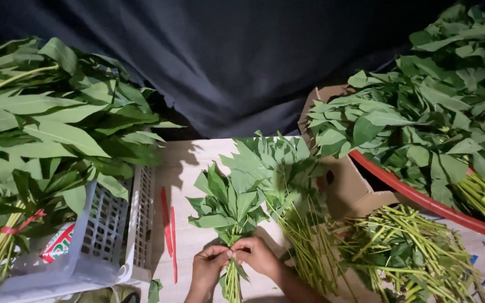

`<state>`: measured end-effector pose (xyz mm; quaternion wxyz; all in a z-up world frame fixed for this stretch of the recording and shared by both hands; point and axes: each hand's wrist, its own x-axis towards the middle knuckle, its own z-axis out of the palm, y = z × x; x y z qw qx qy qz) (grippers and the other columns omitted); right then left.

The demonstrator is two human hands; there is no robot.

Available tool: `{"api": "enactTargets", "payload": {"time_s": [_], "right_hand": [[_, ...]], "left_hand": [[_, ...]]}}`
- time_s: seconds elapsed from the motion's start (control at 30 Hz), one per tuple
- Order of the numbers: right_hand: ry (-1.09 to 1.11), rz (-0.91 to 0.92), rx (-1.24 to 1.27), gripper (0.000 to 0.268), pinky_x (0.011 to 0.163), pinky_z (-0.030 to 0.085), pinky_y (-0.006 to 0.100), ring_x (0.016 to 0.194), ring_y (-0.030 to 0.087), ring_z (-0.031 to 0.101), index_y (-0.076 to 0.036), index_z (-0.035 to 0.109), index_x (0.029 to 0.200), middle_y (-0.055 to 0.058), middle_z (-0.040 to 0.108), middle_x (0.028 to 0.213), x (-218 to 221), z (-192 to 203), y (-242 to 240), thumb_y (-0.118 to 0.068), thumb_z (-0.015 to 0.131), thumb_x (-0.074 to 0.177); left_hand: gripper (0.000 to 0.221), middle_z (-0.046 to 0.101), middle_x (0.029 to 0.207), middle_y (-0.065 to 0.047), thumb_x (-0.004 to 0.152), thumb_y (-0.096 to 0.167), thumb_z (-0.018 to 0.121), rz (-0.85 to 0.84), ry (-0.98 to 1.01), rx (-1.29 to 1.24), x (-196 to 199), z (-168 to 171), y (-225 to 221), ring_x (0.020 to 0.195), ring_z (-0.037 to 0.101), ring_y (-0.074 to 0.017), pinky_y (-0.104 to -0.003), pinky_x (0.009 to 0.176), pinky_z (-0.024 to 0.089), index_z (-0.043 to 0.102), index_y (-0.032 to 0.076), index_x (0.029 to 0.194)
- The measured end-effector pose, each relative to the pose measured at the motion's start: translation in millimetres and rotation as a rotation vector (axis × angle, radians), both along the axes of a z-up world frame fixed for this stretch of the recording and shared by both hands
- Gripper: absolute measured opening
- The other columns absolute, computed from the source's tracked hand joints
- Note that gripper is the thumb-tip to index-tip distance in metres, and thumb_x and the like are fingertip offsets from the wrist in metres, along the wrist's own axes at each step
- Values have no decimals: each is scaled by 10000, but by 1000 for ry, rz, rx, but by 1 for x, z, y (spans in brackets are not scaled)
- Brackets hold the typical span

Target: Bundling leafy green vegetables by hand using plastic ties

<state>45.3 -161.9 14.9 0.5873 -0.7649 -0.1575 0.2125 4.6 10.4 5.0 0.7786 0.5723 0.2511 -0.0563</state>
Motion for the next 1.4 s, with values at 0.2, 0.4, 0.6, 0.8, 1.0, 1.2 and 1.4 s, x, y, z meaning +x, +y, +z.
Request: {"api": "enactTargets", "payload": {"time_s": [0.2,0.4,0.6,0.8,1.0,1.2,1.4], "right_hand": [[83,1,30,90,732,631,246,780,123,691,-73,738,1011,47,739,934,-2,4,-1,-40,674,957],[212,-87,-4,112,716,595,248,729,119,652,-108,664,970,27,681,851,-11,27,6,-87,572,1031],[329,-225,130,148,584,505,236,657,142,666,-91,635,936,64,716,815,-5,29,4,-49,540,1043],[241,-107,7,144,703,590,251,729,128,680,-86,623,993,37,707,855,1,26,1,-79,497,1063],[288,-82,-20,93,765,589,227,795,119,653,-74,645,1036,45,685,943,-4,31,3,-12,600,983],[233,-128,-53,96,730,608,242,769,127,672,-87,664,985,41,703,899,-5,25,3,-34,585,998],[265,-177,8,118,729,608,242,747,112,670,-98,670,960,30,710,865,-6,28,5,-31,585,1008]], "left_hand": [[169,692,662,-126,835,26,880,-29,160,-148,2,-6,6,539,588,-126,-212,468,441,715,14,869],[97,684,686,-147,863,-55,816,-85,69,-182,7,-14,11,547,563,-154,-236,473,418,729,-41,903],[61,785,775,-116,822,-24,827,-177,-65,102,10,-18,9,665,641,-163,-278,671,545,817,-25,883],[92,845,842,-86,887,19,757,-314,-179,223,6,5,8,727,703,-146,-276,736,568,840,17,926],[134,771,809,-77,947,-12,668,-282,-141,138,7,-6,8,739,642,-157,-274,735,517,784,19,886],[299,765,839,-107,992,-25,522,-417,-46,104,9,2,19,737,619,-169,-270,734,508,819,8,1013],[232,798,915,-75,809,-84,782,-370,-419,258,9,-20,18,845,740,-190,-322,838,644,852,85,951]]}}
